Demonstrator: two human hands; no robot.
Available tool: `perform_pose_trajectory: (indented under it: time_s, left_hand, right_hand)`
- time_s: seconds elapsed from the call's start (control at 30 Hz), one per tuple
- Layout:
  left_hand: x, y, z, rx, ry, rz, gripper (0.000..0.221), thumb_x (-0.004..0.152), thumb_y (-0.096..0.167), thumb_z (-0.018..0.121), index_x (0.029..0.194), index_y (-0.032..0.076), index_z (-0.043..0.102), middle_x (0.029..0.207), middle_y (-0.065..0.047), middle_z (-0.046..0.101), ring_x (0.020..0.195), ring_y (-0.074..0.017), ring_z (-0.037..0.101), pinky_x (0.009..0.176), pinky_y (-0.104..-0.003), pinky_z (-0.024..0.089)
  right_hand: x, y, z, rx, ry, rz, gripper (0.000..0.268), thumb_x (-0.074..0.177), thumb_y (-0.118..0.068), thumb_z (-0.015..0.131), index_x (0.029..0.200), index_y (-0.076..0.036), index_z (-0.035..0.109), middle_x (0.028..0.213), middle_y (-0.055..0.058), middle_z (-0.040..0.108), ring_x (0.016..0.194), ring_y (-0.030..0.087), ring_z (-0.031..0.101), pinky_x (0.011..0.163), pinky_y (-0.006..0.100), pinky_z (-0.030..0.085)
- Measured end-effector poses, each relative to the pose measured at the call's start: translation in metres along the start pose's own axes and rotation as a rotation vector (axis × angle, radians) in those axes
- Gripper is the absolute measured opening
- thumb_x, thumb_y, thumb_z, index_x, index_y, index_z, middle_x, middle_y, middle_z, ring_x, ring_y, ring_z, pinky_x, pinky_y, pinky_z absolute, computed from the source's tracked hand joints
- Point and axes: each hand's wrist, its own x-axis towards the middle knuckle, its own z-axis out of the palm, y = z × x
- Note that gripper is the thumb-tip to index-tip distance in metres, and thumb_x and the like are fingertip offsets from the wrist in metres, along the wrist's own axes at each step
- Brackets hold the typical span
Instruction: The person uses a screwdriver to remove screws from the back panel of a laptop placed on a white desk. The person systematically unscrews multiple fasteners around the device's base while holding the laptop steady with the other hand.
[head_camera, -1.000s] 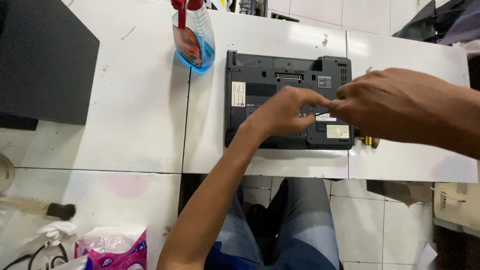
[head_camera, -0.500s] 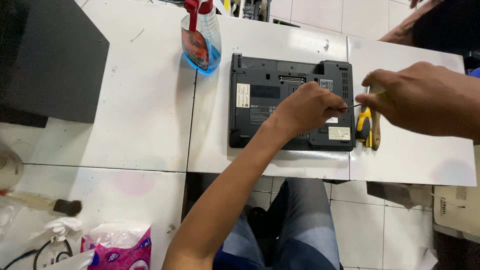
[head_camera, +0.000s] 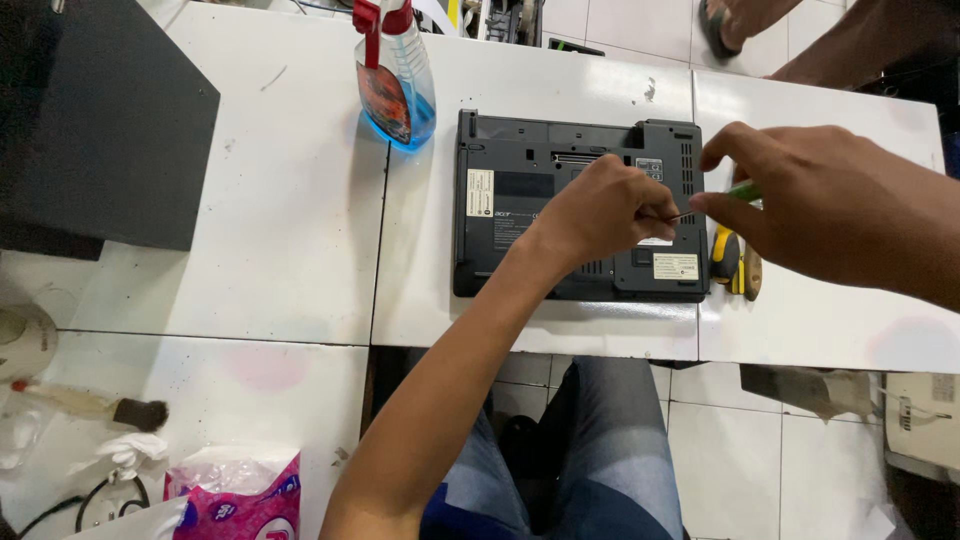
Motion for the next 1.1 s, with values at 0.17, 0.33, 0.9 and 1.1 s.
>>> perform_pose_trajectory:
  time_s: [0.17, 0.33, 0.9, 1.1]
  left_hand:
    - [0.004, 0.017, -0.017, -0.117, -0.026, -0.158, 0.03, 0.069, 0.022, 0.1, 0.085, 0.011, 0.077, 0.077, -0.001, 0.08, 0.069, -0.0113, 0.075, 0.065, -0.027, 0.062]
    - [-0.004, 0.022, -0.018, -0.206, -0.194, -0.209, 0.027, 0.098, 0.011, 0.074, 0.124, 0.009, 0.078, 0.112, -0.009, 0.086, 0.09, -0.0172, 0.084, 0.076, -0.034, 0.065]
    - [0.01, -0.001, 0.01, 0.047, -0.058, -0.049, 0.011, 0.083, 0.023, 0.091, 0.086, 0.015, 0.083, 0.073, 0.001, 0.08, 0.062, -0.0152, 0.073, 0.076, -0.035, 0.059]
    - [0.016, 0.021, -0.006, -0.007, -0.072, -0.235, 0.038, 0.065, 0.021, 0.105, 0.072, 0.013, 0.068, 0.067, 0.001, 0.073, 0.061, -0.0135, 0.064, 0.058, -0.034, 0.053]
  right_hand:
    - [-0.001, -0.002, -0.001, -0.057, -0.088, 0.016, 0.025, 0.11, -0.038, 0.054, 0.129, -0.024, 0.063, 0.098, 0.009, 0.081, 0.084, 0.037, 0.077, 0.077, 0.045, 0.053]
    - [0.0, 0.006, 0.006, -0.019, -0.087, -0.075, 0.026, 0.106, -0.031, 0.058, 0.132, -0.028, 0.058, 0.124, 0.003, 0.07, 0.087, 0.032, 0.077, 0.081, 0.046, 0.057]
    - [0.003, -0.002, 0.006, 0.032, -0.08, 0.055, 0.057, 0.102, -0.047, 0.064, 0.152, -0.023, 0.054, 0.122, 0.012, 0.076, 0.099, 0.031, 0.081, 0.085, 0.045, 0.063]
    - [0.012, 0.029, 0.034, -0.429, 0.132, -0.486, 0.02, 0.09, -0.007, 0.077, 0.106, -0.02, 0.076, 0.113, -0.003, 0.074, 0.106, 0.017, 0.071, 0.093, 0.037, 0.065]
